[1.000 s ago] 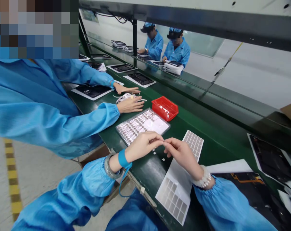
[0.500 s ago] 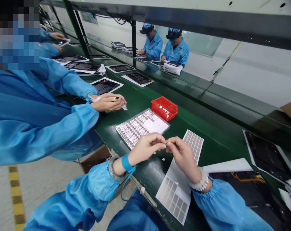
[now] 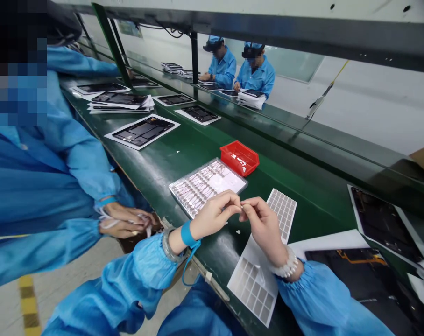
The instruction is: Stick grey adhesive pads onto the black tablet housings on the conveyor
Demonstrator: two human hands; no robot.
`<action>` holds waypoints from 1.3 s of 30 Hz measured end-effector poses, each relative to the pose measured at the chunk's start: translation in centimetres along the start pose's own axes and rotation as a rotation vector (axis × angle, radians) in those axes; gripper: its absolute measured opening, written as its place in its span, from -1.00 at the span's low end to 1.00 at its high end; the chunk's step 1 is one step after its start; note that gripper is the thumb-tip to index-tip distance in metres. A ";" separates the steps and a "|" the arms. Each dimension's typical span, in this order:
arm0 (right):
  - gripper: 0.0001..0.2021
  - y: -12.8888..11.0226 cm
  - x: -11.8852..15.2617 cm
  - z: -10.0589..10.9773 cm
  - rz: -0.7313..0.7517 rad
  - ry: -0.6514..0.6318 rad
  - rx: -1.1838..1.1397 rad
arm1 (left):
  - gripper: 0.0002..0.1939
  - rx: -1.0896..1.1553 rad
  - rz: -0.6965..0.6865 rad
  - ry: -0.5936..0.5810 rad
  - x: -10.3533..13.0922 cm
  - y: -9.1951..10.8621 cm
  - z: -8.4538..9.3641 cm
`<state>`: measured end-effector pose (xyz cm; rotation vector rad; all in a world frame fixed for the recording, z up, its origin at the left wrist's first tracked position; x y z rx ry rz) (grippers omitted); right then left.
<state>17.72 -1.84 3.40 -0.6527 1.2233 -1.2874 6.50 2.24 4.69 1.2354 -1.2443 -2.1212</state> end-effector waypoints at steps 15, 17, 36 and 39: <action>-0.77 0.3 -0.4 0.3 -0.144 -0.045 0.168 | -0.97 -0.333 -0.270 0.155 0.9 1.9 0.8; -0.76 0.4 -0.3 0.2 -0.144 -0.069 0.165 | -0.94 -0.397 -0.293 0.164 1.0 1.9 0.7; -0.77 0.8 0.0 2.8 -0.318 -0.039 0.094 | -0.62 -0.772 -0.062 0.156 -2.1 -0.1 2.2; -0.76 1.0 1.1 4.4 -0.403 -0.045 -0.038 | -0.64 -0.679 -0.141 -0.030 -2.0 1.9 -1.5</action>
Point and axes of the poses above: each hand's wrist, its own x-axis away from the middle knuckle, its own z-axis out of the back of the hand, y = z × x, the point moved 8 cm from there along -x, towards the middle knuckle, and after that the axes turned 4 degrees about x, right-handed, at the moved point
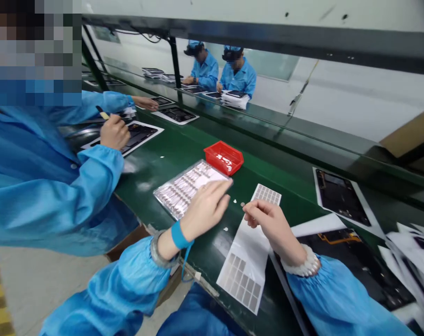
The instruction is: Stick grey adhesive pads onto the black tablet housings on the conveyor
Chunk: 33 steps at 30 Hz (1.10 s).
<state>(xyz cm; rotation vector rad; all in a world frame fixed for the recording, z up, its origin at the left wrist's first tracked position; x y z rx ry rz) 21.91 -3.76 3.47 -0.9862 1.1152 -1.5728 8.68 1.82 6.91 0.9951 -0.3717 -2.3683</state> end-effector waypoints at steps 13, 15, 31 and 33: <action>-0.85 2.3 12.4 9.5 0.259 0.209 0.355 | -0.64 0.419 -0.303 -0.549 2.6 13.8 -10.3; -0.85 3.9 14.2 12.7 0.232 0.329 0.422 | -0.66 0.323 -0.401 -0.513 3.4 15.1 -11.2; -0.80 13.9 17.9 27.1 -0.523 0.414 1.064 | -0.71 0.147 -0.676 -0.584 6.8 16.0 -15.4; -0.81 13.9 17.9 26.9 -0.528 0.402 1.070 | -0.71 0.153 -0.678 -0.586 6.8 16.0 -15.4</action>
Point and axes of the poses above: each hand's wrist, its own x-axis away from the middle knuckle, its own z-axis out of the back of the hand, y = z × x, the point moved 8 cm from there along -x, towards the middle knuckle, and after that the axes turned 4 degrees about x, right-handed, at the moved point
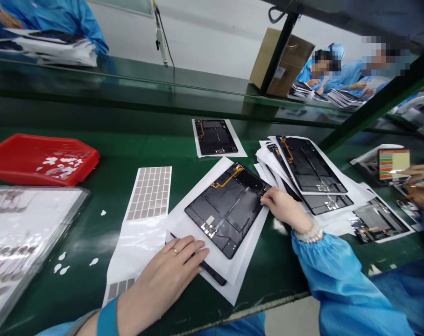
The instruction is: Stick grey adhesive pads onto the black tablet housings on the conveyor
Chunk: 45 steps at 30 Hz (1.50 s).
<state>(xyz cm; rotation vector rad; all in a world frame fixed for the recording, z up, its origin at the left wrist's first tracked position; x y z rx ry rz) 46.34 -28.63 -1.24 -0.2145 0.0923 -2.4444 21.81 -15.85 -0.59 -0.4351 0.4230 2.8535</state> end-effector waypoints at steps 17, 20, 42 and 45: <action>-0.78 0.2 -2.1 2.4 -0.023 0.027 0.126 | -0.73 0.004 -0.033 -0.013 0.1 0.0 0.0; -0.72 1.2 -2.6 4.1 -0.133 0.120 0.151 | -0.74 -0.055 -0.018 -0.087 -0.3 0.2 -0.4; -0.72 -0.3 -5.4 3.1 -0.123 0.047 0.258 | -0.57 -0.128 -0.036 -0.207 -0.4 0.2 -1.8; -0.75 -1.4 -7.3 2.5 -0.050 -0.036 0.235 | -0.56 -0.148 -0.067 -0.192 0.0 0.6 -2.0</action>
Point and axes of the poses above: each hand's wrist, its own x-axis away from the middle knuckle, its own z-axis out of the back of the hand, y = z × x, the point moved 8 cm from there along -x, towards the middle knuckle, and after that the axes turned 4 degrees about x, right-handed, at the moved point
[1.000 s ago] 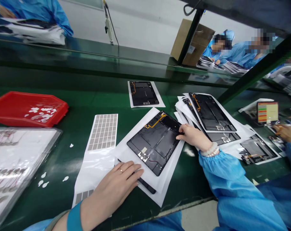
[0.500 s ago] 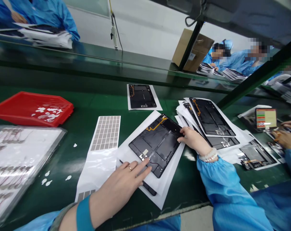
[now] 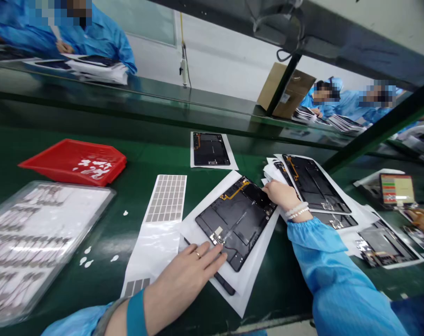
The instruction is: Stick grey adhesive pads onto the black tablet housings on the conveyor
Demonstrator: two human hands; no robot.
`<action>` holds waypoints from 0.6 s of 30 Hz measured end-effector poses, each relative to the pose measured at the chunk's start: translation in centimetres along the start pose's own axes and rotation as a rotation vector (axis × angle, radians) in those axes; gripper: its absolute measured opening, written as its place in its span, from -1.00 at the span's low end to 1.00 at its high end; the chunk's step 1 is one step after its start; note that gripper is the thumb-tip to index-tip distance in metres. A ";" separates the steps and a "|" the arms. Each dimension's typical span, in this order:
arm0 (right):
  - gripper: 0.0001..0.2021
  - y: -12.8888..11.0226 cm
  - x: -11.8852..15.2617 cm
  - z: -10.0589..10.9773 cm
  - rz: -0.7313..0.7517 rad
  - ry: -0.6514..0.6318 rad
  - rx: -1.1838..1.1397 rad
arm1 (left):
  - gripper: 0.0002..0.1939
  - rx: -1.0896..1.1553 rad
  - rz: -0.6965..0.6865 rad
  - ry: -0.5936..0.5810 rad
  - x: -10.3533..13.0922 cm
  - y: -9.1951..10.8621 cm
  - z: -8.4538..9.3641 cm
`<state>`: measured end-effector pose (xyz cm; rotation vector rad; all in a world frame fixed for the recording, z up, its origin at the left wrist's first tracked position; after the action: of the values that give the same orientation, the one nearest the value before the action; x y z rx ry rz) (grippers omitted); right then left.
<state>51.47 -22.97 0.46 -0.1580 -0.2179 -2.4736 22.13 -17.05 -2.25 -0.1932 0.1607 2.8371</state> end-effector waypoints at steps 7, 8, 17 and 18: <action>-0.83 -3.3 -2.5 -1.0 0.206 -0.123 -0.108 | -0.84 0.067 0.031 0.096 0.1 0.2 0.7; -0.82 -3.6 -2.6 -1.0 0.219 -0.121 -0.121 | -0.88 0.080 0.028 0.115 0.1 0.2 0.7; -0.83 -4.6 -3.3 -0.4 0.268 -0.091 -0.274 | -0.96 0.084 -0.002 0.247 0.4 0.2 1.1; -0.83 -4.7 -3.1 0.4 0.279 -0.070 -0.295 | -0.92 0.058 0.004 0.266 0.5 0.3 1.2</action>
<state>51.03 -17.42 -0.25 -0.3732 0.1339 -2.2109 21.42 -17.07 -1.10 -0.5572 0.2995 2.7952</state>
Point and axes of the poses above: each hand's wrist, its own x-axis away from the middle knuckle, its own z-axis out of the back of the hand, y = z × x, the point moved 8 cm from there along -x, towards the middle knuckle, and after that the axes turned 4 degrees about x, right-handed, at the moved point
